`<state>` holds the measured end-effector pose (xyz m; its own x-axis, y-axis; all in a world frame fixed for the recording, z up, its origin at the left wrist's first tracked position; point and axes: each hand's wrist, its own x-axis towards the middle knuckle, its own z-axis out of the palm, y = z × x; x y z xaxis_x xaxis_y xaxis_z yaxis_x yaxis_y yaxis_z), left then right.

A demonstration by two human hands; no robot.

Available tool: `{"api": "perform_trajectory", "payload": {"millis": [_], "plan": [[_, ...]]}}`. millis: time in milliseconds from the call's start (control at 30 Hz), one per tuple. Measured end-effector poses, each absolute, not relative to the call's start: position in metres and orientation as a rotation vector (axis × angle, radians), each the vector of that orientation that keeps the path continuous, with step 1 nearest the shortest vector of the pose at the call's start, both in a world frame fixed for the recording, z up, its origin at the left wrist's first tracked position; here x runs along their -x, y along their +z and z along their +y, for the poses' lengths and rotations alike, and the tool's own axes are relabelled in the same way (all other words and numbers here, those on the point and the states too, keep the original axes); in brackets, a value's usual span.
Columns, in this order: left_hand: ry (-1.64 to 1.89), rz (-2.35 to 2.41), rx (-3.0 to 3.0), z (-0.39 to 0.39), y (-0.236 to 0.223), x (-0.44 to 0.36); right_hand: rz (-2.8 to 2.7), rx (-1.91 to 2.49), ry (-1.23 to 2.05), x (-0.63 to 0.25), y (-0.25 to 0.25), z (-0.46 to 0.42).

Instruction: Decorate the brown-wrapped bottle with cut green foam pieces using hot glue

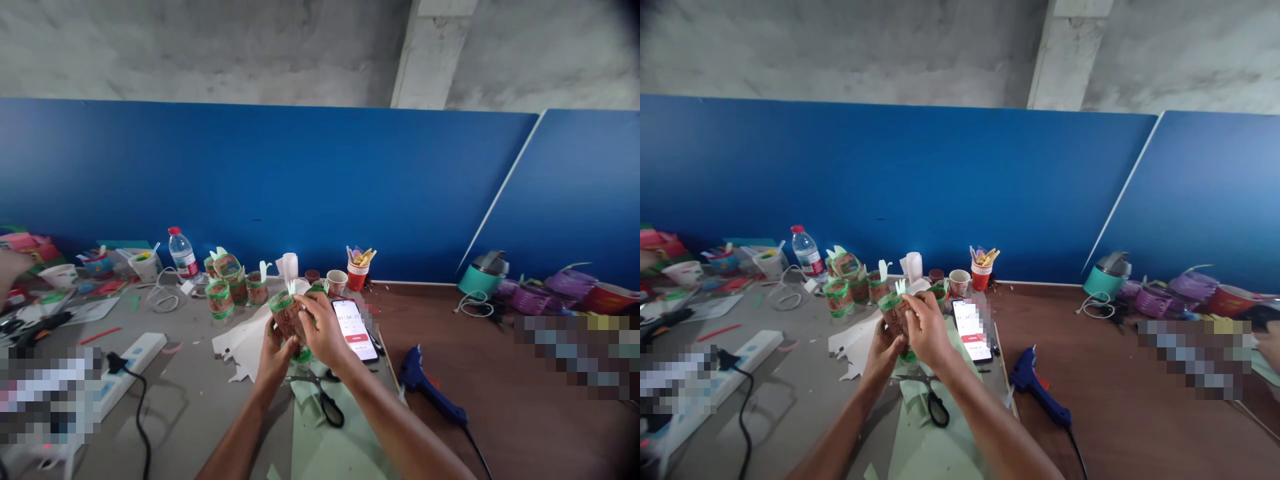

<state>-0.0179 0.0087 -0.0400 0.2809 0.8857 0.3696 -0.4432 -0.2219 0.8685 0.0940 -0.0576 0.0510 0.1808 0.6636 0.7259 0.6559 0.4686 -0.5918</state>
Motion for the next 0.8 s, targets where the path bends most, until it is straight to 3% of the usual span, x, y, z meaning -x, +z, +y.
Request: {"api": "perform_trajectory", "payload": {"millis": [433, 800], "plan": [[1.3, 0.527, -1.202, 0.009, -0.034, 0.017, -1.346, 1.196, -0.046, -0.099, 0.051, -0.056], [1.177, 0.52, -1.053, 0.005, -0.023, 0.023, -0.987, 1.156, 0.171, -0.113, 0.054, -0.052]]}}
